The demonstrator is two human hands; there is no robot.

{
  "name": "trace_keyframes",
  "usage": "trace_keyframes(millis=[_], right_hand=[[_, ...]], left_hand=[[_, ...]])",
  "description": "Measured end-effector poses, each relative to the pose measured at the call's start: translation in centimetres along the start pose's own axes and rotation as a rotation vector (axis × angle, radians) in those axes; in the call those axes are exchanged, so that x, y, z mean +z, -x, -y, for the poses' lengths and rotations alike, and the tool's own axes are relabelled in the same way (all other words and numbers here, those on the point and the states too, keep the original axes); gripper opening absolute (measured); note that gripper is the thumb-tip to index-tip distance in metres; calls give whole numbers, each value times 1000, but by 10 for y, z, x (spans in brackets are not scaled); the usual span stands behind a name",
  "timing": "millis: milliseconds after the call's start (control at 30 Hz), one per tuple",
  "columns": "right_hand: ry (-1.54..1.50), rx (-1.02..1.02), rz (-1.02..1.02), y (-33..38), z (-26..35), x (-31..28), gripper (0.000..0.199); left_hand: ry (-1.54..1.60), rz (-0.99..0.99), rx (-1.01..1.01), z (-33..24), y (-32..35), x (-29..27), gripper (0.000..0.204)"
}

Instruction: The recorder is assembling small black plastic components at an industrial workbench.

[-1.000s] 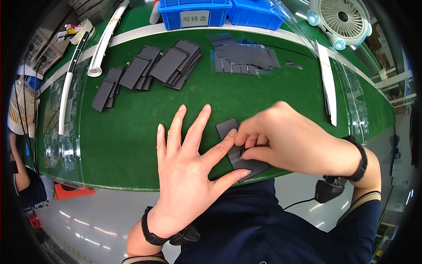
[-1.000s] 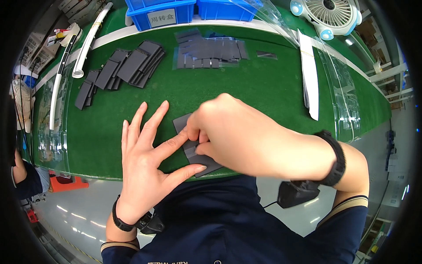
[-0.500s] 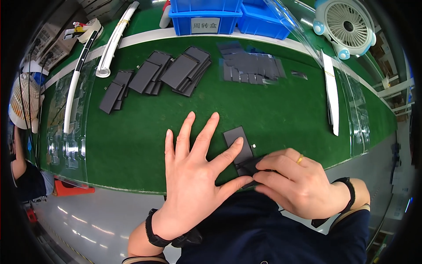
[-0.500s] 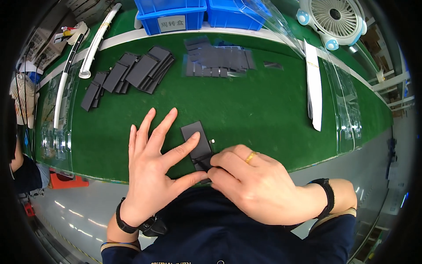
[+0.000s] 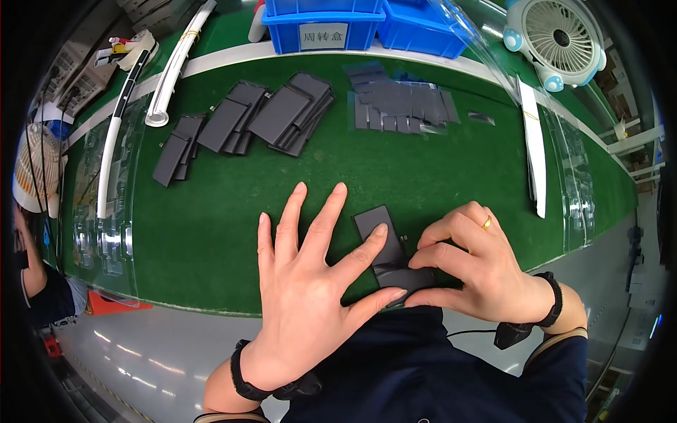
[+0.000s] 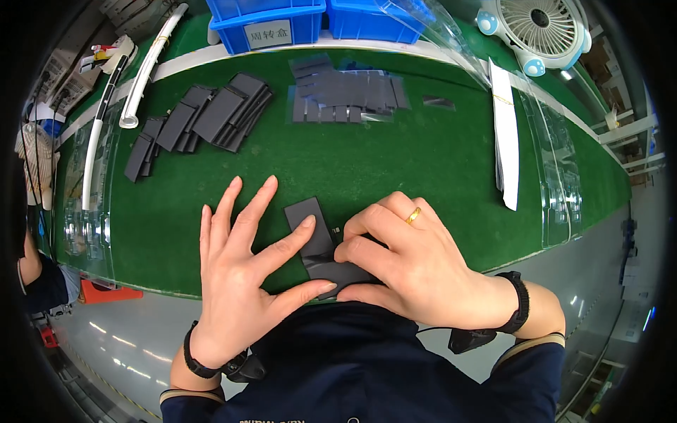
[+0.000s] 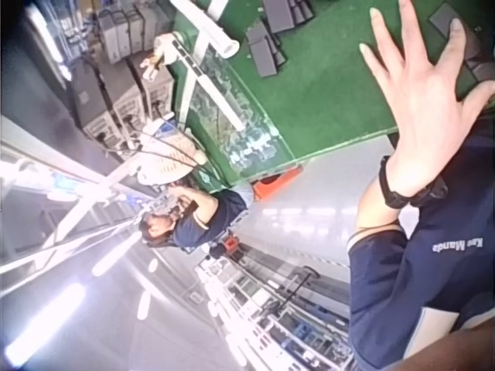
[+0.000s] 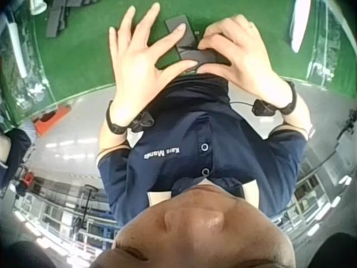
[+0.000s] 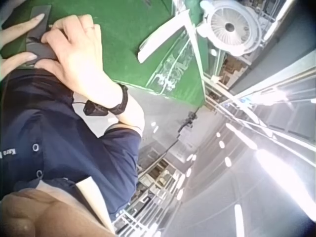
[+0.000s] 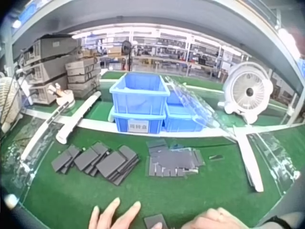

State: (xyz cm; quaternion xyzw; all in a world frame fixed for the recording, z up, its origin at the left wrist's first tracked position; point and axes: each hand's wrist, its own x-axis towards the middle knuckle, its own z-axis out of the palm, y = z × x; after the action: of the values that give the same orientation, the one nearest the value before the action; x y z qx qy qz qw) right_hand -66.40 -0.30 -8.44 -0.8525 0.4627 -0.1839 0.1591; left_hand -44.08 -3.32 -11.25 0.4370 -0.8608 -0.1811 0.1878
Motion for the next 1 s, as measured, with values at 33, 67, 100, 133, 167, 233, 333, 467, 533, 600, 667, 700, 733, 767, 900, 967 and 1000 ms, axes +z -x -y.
trace_keyframes(millis=[33,67,100,133,167,233,333,467,533,600,667,700,733,767,900,967,1000], right_hand=[[5,-6,8,-1,-1,0,43],[3,-4,9,-1,-1,-1,43],[19,-15,11,-3,-1,-1,43],[34,-26,13,-3,-1,-1,43],[34,-25,13,-3,-1,-1,43],[35,-17,29,-4,-1,-1,40],[-68,14,85,-11,-1,-8,33],[-358,122,149,-24,-3,-16,15],[-406,236,247,-38,-2,-23,12],[-460,336,310,-47,-5,-24,10],[-448,368,344,-53,-7,-24,11],[-438,395,382,-55,-8,-24,11],[-439,393,385,-56,-10,-22,11],[-434,396,400,-55,-13,-20,12],[-451,500,486,-64,-9,-27,14],[-457,505,499,-66,-11,-27,14],[-461,511,510,-67,-12,-26,14]], left_hand=[[-8,-1,0,-1,0,0,60],[-6,2,0,-1,0,-1,60],[-10,1,-1,-1,0,-1,60],[-14,0,-1,-1,0,-1,60],[-14,0,-1,-1,1,-1,60],[-7,3,-2,-1,1,-1,60],[1,7,0,0,0,-1,60],[1,6,2,-1,1,-2,60],[-2,10,-18,0,2,-2,60],[1,12,-14,0,1,-2,60],[6,15,-9,0,0,-2,60],[7,17,-10,0,1,-3,60],[9,19,-12,0,1,-3,60],[9,19,-16,0,1,-2,60],[22,9,-6,0,0,-1,60],[28,8,-5,1,0,-1,59],[24,7,-4,1,0,-1,59]])
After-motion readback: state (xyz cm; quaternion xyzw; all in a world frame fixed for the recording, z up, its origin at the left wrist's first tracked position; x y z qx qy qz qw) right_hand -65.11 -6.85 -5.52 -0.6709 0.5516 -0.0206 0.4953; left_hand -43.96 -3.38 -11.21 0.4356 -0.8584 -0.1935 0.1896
